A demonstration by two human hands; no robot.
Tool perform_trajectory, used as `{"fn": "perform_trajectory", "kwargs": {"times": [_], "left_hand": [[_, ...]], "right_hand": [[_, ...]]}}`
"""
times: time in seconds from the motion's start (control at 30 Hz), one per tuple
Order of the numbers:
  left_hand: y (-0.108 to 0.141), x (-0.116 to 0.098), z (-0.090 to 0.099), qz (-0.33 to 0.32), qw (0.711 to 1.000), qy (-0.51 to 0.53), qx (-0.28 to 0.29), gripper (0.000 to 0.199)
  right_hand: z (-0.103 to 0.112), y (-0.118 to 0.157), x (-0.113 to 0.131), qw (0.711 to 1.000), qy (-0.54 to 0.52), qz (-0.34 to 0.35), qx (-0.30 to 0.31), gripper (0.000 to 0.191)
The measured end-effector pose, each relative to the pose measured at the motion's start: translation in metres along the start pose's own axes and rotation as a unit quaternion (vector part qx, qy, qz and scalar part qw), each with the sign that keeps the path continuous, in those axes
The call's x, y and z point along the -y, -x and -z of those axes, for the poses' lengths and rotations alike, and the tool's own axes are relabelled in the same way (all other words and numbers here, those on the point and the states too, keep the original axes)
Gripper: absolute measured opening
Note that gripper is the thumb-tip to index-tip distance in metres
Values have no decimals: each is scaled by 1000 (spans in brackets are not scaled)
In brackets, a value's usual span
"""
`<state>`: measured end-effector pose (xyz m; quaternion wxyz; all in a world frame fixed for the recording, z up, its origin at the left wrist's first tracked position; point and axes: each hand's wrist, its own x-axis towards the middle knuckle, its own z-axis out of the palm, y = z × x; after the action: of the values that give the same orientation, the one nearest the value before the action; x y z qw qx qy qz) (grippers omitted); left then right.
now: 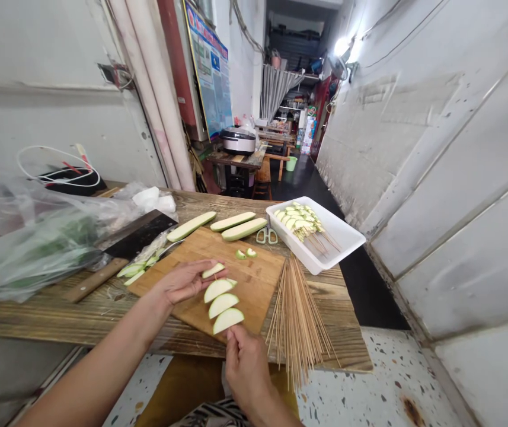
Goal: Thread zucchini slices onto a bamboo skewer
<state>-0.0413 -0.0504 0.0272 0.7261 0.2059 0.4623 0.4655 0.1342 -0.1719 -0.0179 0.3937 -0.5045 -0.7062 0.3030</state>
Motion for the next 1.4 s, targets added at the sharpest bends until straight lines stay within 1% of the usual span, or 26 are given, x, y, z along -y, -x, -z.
{"fn": "perform_trajectory", "kwargs": {"times": [0.2, 0.4, 0.5, 0.57, 0.77, 0.83, 0.9, 0.97, 1.03, 1.13, 1.2, 1.3, 1.4], "left_hand": [[-4, 4, 2, -4, 1000, -2, 5, 13], [-3, 6, -2, 3, 1000, 6, 21, 15], [3, 8, -6, 3, 996, 62, 72, 28], [7, 12, -8, -7, 989, 106, 99, 31], [16, 27, -16, -57, 981, 159, 91, 29], [18, 28, -16, -53, 975, 189, 104, 31], [19, 29, -14, -48, 965, 217, 136, 34], [20, 30, -10, -63, 956, 235, 165, 37], [21, 32, -6, -85, 952, 236, 177, 37], [23, 37, -2, -109, 952, 225, 178, 36], [24, 39, -1, -123, 953, 213, 178, 37], [27, 40, -3, -148, 959, 180, 161, 38], [29, 40, -6, -154, 968, 156, 122, 37]], "right_hand": [[-1, -2, 2, 1000, -12, -15, 2, 29], [-7, -3, 1, 999, -44, -28, -10, 30], [-8, -4, 2, 998, -55, -25, -26, 31], [-8, -3, 2, 997, -61, -23, -32, 31], [-10, -2, 1, 996, -86, -24, -22, 30], [-10, -1, 0, 994, -106, -30, -14, 31], [-10, 0, 1, 989, -144, -42, -4, 31], [-8, 1, 3, 979, -198, -57, 10, 31], [-6, 2, 6, 966, -249, -71, 23, 31], [-5, 3, 8, 951, -295, -88, 32, 31], [-5, 3, 8, 949, -299, -93, 36, 31], [-4, 3, 10, 963, -256, -74, 32, 30], [-1, 3, 13, 985, -167, -33, 11, 31]]}}
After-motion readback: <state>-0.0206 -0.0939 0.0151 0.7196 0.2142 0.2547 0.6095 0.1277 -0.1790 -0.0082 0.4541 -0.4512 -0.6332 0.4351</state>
